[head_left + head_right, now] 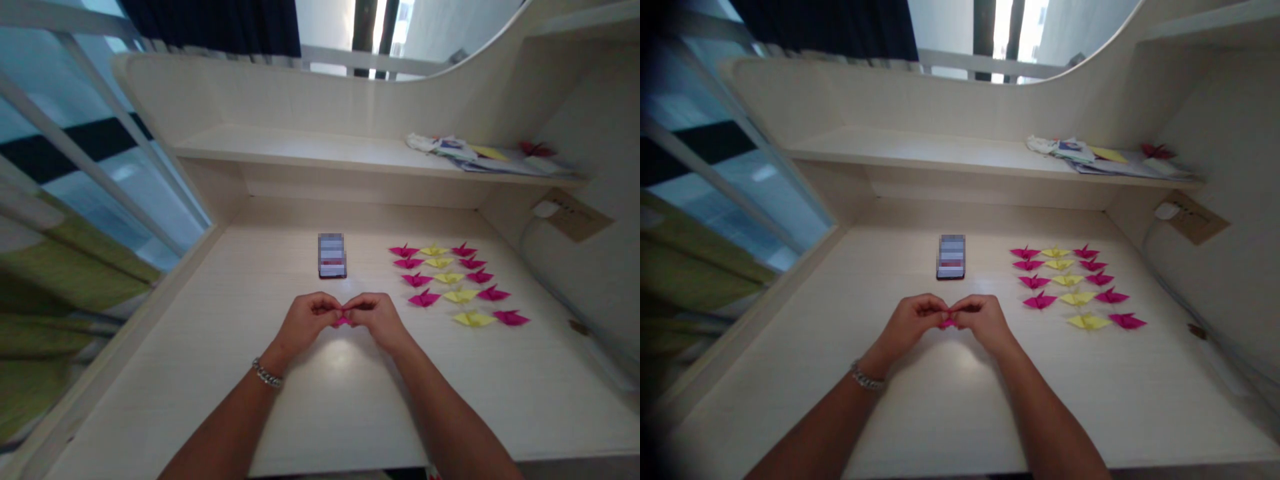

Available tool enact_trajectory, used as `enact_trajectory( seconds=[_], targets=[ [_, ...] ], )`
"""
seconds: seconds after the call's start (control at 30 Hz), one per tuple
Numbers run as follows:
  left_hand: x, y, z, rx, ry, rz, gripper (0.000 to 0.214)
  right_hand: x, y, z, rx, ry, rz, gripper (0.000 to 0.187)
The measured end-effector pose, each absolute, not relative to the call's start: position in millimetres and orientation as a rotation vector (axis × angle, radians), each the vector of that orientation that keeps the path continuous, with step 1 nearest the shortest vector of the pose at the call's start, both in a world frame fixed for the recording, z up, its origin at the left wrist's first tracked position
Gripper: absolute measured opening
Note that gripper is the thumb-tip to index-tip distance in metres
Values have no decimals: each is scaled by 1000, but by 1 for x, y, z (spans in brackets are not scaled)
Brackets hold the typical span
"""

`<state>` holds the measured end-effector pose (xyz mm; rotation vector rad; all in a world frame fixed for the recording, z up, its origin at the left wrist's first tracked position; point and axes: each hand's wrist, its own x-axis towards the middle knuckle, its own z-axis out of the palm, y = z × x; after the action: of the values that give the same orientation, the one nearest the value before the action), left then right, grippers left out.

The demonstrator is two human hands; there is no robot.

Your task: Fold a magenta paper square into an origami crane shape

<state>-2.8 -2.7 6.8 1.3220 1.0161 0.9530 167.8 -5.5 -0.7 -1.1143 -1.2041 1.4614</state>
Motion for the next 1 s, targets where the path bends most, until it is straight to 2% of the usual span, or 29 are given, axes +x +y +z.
enact_trajectory(
  seconds=[0.3, 0.73, 1.0],
  targets=[
    [-2, -3, 10, 1367, 1047, 997, 6, 168, -7, 3, -1039, -1089, 1585, 16],
    [-4, -3, 5, 1548, 1120, 1001, 9, 168, -4, -3, -1096, -1053, 1553, 18],
    [-4, -2, 1, 1451, 1094, 985, 13, 169, -2, -2, -1155, -1167, 1476, 17]
  ],
)
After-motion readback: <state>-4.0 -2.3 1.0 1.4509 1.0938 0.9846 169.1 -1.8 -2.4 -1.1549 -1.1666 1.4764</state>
